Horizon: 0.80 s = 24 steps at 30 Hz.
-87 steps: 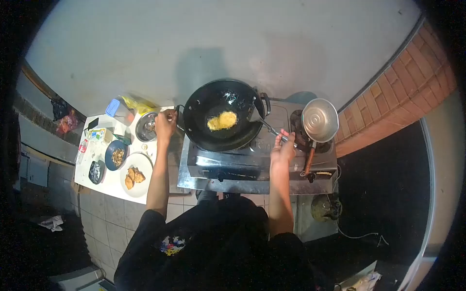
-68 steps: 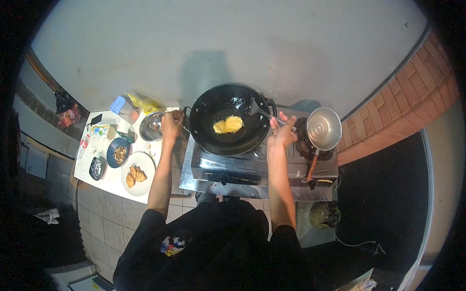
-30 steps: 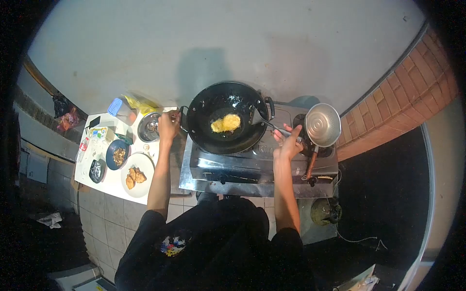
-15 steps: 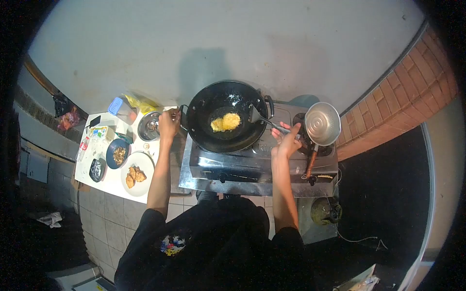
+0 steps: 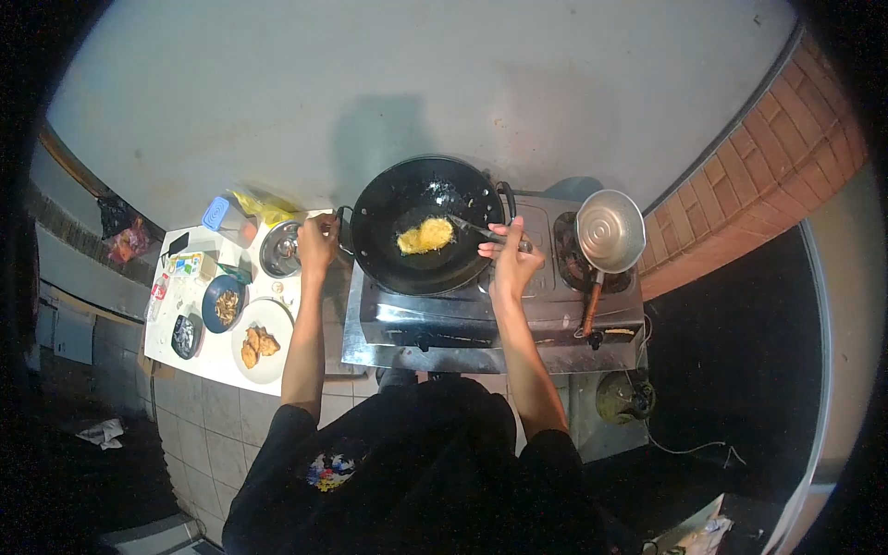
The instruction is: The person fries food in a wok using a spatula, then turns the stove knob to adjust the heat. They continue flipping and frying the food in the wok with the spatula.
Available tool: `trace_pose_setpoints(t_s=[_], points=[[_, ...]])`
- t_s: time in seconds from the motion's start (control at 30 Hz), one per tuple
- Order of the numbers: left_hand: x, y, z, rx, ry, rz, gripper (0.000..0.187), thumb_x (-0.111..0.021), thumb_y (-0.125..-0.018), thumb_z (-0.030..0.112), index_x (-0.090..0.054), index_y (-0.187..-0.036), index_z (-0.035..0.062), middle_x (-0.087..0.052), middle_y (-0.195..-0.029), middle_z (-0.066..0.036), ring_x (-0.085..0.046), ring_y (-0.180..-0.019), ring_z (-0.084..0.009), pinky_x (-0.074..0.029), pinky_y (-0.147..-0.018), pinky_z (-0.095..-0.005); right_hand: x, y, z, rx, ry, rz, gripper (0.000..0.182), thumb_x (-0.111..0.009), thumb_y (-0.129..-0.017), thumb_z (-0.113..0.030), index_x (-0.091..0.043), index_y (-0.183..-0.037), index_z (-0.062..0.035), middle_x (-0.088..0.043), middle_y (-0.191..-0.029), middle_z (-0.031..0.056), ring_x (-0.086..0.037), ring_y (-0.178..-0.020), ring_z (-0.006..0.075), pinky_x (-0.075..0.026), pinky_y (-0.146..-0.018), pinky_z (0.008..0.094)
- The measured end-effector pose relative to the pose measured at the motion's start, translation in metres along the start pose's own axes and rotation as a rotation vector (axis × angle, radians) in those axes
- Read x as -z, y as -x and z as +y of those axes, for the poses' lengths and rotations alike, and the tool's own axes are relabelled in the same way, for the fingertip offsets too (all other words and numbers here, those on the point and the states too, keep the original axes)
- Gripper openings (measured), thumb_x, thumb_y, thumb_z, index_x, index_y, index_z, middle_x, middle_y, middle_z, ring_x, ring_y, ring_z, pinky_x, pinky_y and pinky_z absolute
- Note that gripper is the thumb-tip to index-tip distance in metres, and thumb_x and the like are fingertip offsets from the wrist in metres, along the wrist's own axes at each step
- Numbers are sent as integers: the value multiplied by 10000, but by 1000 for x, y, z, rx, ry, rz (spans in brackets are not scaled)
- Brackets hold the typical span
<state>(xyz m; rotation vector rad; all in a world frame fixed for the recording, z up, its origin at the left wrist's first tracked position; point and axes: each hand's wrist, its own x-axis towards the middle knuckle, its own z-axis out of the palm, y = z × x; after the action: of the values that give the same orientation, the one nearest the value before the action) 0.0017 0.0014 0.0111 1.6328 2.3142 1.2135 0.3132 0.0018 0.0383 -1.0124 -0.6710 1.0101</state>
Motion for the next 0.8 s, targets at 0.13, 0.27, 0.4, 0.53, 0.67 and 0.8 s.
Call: trace_pose_setpoints(t_s=[0.13,0.27,0.4,0.53,0.67,0.8], points=[[-2,-1,-2,-6,8,16,151,-663,-810,167,-711,-895,51,-688,-795,-161,-673,-762,-334,-519,-694,-400,-4,-4,3,15,3,-21,415,-552,-957,-297,-614,-775,71,-672,-822,183,-622,-504,189,-536,-457,285],[-3,-1,-5,6,21,8,155,-666,-808,173,-712,-893,52,-688,-802,-161,-673,-763,-334,-521,-693,-403,-3,-7,6,22,11,-56,413,-554,-956,-294,-618,-777,72,-672,-832,178,-628,-520,186,-541,-470,282],[-1,0,-3,12,28,13,159,-667,-808,180,-713,-895,54,-689,-805,-160,-674,-760,-331,-521,-691,-405,-2,-8,7,34,20,-62,410,-553,-957,-290,-616,-776,72,-672,-833,174,-629,-527,183,-543,-474,280],[-2,0,-4,18,13,3,160,-667,-809,180,-713,-900,57,-689,-805,-159,-674,-760,-330,-520,-690,-405,0,-9,6,57,33,-75,414,-550,-959,-293,-615,-777,73,-672,-828,171,-628,-530,179,-544,-477,278],[-4,-1,-7,10,23,5,160,-667,-810,181,-713,-904,59,-688,-800,-161,-674,-762,-333,-520,-687,-404,2,-11,2,59,39,-65,419,-545,-961,-299,-614,-781,74,-670,-832,168,-627,-533,178,-546,-483,276],[-2,0,-3,18,17,11,162,-666,-813,182,-714,-905,58,-688,-798,-163,-674,-763,-335,-519,-690,-403,5,-9,-1,62,54,-75,414,-546,-961,-294,-614,-783,74,-667,-830,164,-627,-535,179,-545,-483,275]])
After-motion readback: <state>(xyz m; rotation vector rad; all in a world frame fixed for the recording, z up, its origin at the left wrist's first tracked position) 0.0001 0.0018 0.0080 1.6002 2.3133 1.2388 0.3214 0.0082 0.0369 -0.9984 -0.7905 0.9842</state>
